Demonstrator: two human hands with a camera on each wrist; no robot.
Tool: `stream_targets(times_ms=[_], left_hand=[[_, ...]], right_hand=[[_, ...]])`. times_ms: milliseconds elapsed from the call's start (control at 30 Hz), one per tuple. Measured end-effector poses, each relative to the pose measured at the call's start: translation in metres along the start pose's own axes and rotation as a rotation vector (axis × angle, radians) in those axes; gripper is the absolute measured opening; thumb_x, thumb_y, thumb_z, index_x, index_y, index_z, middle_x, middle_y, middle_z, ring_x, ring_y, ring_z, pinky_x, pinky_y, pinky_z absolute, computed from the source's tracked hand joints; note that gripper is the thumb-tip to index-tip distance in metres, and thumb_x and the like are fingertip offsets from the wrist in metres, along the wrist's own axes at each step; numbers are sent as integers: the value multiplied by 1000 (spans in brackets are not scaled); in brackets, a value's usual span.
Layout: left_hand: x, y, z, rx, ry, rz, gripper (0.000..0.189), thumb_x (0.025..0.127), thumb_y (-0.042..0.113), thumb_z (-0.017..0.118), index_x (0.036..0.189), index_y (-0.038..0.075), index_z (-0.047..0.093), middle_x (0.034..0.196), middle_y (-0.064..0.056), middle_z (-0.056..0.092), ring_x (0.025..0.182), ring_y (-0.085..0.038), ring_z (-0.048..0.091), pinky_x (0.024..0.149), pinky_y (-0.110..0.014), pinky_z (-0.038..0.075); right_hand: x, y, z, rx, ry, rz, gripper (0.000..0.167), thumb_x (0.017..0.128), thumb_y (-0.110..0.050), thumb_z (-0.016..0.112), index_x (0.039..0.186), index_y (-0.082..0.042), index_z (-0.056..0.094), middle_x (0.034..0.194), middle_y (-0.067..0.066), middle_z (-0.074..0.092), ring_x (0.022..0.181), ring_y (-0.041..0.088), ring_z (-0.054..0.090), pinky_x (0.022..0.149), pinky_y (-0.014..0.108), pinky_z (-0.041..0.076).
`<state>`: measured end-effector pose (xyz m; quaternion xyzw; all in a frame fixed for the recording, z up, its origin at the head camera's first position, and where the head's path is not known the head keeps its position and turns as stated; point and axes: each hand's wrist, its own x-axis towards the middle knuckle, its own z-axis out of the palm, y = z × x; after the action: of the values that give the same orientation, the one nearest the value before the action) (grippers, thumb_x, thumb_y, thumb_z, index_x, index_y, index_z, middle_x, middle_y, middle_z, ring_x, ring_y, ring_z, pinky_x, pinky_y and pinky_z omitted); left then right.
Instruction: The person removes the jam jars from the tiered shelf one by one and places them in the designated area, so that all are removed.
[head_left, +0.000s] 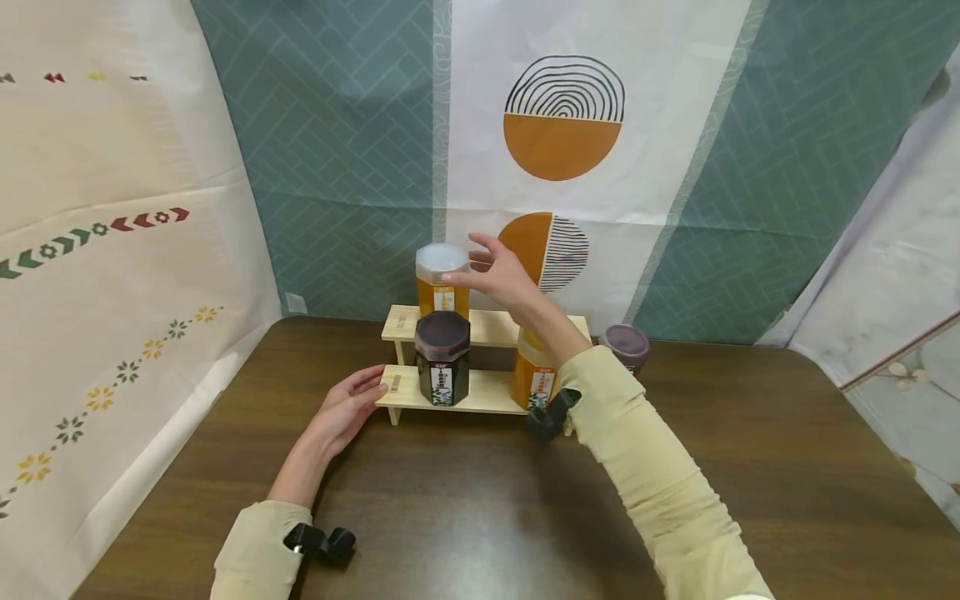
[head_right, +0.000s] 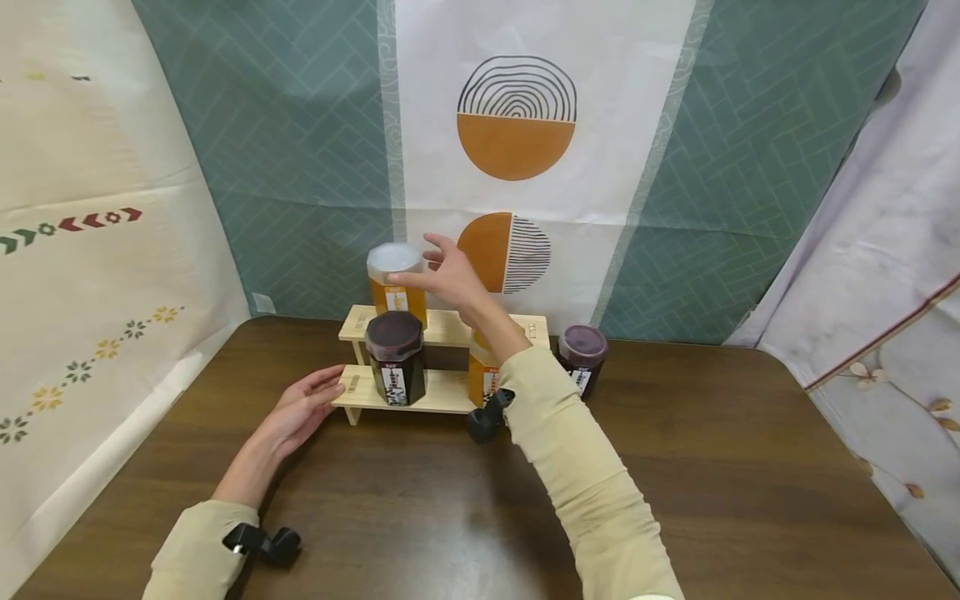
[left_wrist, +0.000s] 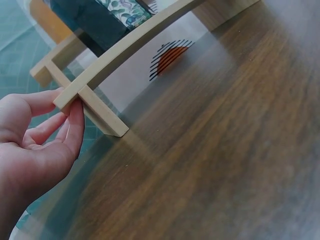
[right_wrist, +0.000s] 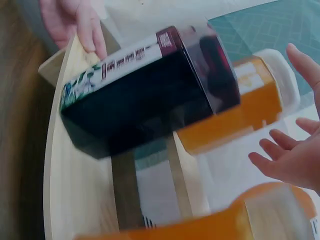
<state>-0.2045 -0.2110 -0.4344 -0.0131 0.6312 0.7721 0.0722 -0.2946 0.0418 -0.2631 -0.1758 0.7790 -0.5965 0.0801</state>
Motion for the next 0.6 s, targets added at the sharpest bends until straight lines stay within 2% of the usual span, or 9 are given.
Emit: stream_targets(times_ms=[300, 433, 600], left_hand=[[3, -2, 0, -24, 3, 1, 54, 98, 0, 52, 145, -11, 27, 124, -13, 47, 99, -9, 56, 86, -21, 46], [2, 0, 1, -34, 5, 3, 55, 97, -1, 52, 145, -12, 27, 121, -12, 48, 98, -9, 56, 85, -21, 46], [2, 0, 0, -43, 4, 1, 55, 97, -2, 52, 145, -12, 26, 121, -12, 48, 98, -9, 57, 85, -21, 46]], right_hand=[[15, -8, 21, 72, 5, 26, 87, 83, -20, 77, 153, -11, 26, 141, 17, 41, 119, 28, 48, 99, 37, 41], [18, -6, 26, 36, 9, 42, 91, 80, -20, 80, 152, -11, 26, 136, 14, 44, 113, 26, 50, 94, 34, 44], [21, -2, 27, -1, 18, 32, 84, 76, -18, 83, 145, -6, 36, 129, 13, 49, 110, 25, 51, 89, 34, 45]])
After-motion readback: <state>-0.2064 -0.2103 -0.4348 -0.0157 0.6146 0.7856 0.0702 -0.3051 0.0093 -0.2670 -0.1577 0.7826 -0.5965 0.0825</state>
